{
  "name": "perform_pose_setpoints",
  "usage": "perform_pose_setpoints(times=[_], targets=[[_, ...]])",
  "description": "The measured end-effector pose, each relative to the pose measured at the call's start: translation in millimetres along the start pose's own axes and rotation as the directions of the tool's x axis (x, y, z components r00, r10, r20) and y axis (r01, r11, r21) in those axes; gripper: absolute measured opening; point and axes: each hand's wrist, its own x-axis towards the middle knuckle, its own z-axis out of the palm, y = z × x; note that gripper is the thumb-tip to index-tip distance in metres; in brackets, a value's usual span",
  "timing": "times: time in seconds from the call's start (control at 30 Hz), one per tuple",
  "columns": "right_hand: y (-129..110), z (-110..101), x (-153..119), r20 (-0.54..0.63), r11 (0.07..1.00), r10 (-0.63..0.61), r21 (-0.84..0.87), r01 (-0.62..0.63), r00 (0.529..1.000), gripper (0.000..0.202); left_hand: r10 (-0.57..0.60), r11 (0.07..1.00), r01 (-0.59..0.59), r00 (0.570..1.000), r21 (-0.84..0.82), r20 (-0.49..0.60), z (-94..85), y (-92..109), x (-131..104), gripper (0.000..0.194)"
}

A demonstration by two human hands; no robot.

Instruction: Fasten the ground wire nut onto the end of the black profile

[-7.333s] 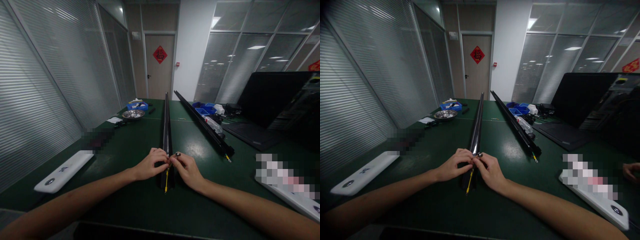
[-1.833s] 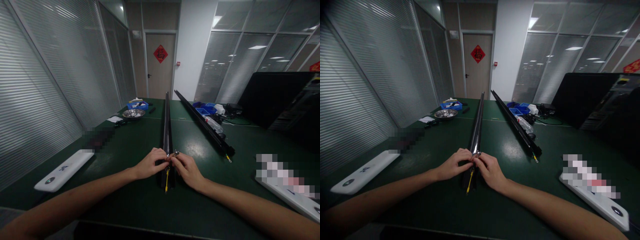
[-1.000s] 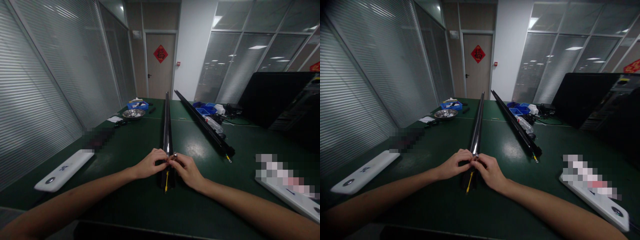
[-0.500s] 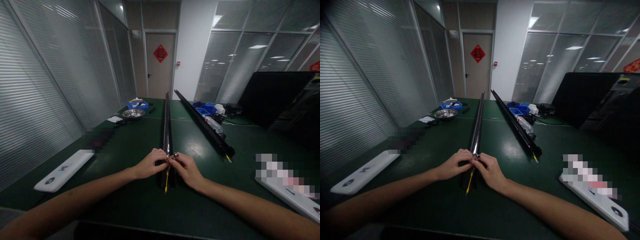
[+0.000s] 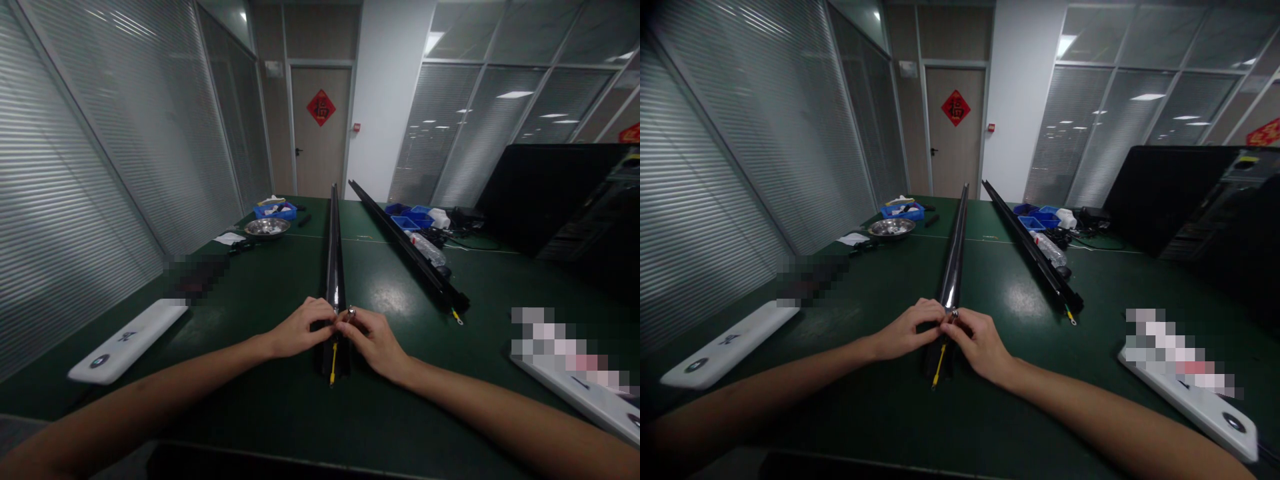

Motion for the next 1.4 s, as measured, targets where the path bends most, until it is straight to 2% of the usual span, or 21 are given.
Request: perform_pose_setpoints(times=[1.0, 1.4], targets=[[1.5, 0.1, 0.0, -0.012, 0.998, -0.057, -0.012, 0.056, 0.998, 0.022, 0.015, 1.000, -0.015, 1.000, -0.006, -0.009, 0.7, -0.3, -0.4, 0.021], [3.0, 1.1, -0.9, -0.016, 0.999, -0.042, -0.015, 0.041, 0.999, 0.024, 0.011, 1.000, -0.011, 1.000, -0.013, 0.009, -0.2, -0.2, -0.2, 0.023]])
